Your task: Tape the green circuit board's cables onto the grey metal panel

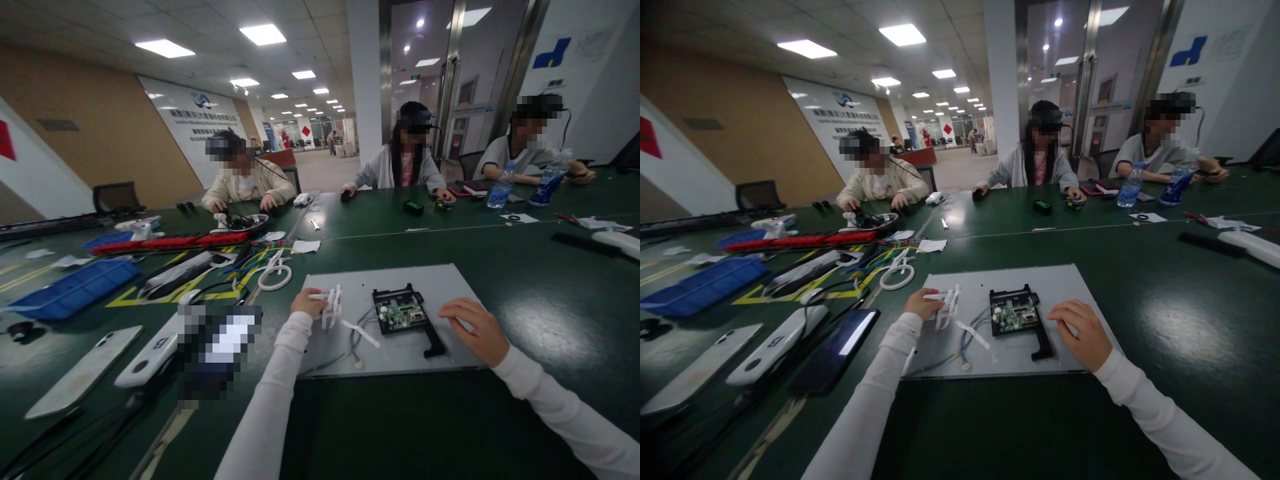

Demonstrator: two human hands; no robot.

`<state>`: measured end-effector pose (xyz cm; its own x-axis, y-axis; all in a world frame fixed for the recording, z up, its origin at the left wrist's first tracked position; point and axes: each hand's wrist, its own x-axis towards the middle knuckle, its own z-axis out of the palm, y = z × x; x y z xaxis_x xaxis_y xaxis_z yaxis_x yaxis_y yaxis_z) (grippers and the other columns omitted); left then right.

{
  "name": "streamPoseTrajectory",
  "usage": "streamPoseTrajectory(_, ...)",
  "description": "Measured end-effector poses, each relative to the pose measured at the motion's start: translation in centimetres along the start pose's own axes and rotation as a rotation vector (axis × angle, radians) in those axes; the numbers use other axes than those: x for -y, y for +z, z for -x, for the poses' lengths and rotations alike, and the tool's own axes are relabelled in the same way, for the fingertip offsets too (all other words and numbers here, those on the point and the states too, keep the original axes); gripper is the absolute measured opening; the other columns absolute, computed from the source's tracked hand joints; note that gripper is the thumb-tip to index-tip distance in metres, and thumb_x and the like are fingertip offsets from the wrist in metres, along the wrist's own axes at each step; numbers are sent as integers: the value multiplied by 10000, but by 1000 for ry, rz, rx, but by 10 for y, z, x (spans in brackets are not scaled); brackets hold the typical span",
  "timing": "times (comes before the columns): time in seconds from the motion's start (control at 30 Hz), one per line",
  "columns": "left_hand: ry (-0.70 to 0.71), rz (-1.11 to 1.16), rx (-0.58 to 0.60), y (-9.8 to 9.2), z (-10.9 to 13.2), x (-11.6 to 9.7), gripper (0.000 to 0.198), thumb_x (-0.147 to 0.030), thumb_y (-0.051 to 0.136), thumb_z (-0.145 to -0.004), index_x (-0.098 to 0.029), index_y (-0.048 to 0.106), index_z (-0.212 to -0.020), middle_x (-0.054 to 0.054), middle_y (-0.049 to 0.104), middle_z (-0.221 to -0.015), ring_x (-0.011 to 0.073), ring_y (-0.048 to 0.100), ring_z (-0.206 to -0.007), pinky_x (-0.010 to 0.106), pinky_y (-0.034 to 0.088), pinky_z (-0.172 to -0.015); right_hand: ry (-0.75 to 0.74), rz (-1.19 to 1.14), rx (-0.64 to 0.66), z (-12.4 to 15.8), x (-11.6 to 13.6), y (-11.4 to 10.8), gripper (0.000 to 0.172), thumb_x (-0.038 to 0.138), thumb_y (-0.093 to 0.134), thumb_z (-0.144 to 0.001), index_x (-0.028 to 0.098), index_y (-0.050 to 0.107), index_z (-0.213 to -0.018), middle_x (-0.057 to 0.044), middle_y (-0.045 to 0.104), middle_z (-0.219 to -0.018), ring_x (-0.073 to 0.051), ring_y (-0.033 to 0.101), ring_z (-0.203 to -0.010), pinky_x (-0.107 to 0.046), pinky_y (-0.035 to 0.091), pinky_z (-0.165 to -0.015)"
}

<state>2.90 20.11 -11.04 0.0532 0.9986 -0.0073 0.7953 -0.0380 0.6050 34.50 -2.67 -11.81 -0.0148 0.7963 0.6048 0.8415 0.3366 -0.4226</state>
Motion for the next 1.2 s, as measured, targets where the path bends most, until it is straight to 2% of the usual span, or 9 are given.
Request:
streamPoseTrajectory(0.23, -9, 437, 64, -12, 15, -5, 397, -242, 663, -527, -116, 569, -891, 49, 649, -682, 153, 599, -591, 221, 439, -493, 13, -10, 0, 1, 1, 1, 224, 129, 442, -762, 218, 616, -872, -32, 605, -898, -181, 533, -884, -362, 420, -787)
streamPoseTrajectory(0.47, 44, 660, 98, -20, 32, -15, 544, -313, 743, -398, -123, 565, -876, 6, 603, -579, 139, 561, -527, 222, 394, -475, 13, -20, 4, 1, 3, 0, 220, 131, 446, -764, 222, 616, -871, -29, 607, -892, -182, 530, -886, -365, 413, -789)
streamPoseTrajectory(0.7, 116, 814, 116, -34, 40, -25, 508, -345, 733, -484, -135, 554, -910, 5, 588, -679, 94, 518, -547, 184, 349, -473, 9, -35, 1, 0, 6, -1, 213, 130, 449, -769, 217, 613, -873, -34, 604, -887, -182, 526, -881, -369, 409, -792)
streamPoseTrajectory(0.8, 199, 866, 222, -34, 52, -40, 458, -304, 717, -541, -134, 535, -925, 2, 574, -694, 87, 504, -567, 186, 350, -499, 6, -51, -6, -1, 10, -1, 213, 132, 452, -772, 220, 608, -886, -35, 600, -894, -181, 523, -886, -370, 407, -799)
streamPoseTrajectory(0.93, 399, 813, 445, -18, 84, -68, 333, -252, 642, -656, -138, 519, -943, 1, 557, -704, 94, 510, -629, 211, 376, -583, 27, -124, 8, -3, 22, -3, 199, 171, 462, -792, 218, 588, -939, -44, 586, -915, -175, 515, -900, -353, 414, -806)
streamPoseTrajectory(1.07, 615, 572, 530, 3, 122, -92, 218, -207, 564, -718, -153, 514, -923, 6, 553, -742, 107, 509, -660, 218, 379, -588, 39, -207, 64, -6, 37, -5, 226, 229, 503, -785, 209, 557, -1003, -63, 552, -983, -180, 488, -958, -340, 408, -834)
streamPoseTrajectory(1.2, 754, 401, 583, 12, 144, -103, 212, -149, 522, -726, -163, 499, -936, 5, 563, -765, 107, 505, -661, 218, 381, -595, 22, -260, 141, -6, 50, -9, 269, 269, 555, -752, 206, 543, -1013, -73, 517, -1046, -187, 461, -1005, -339, 394, -858)
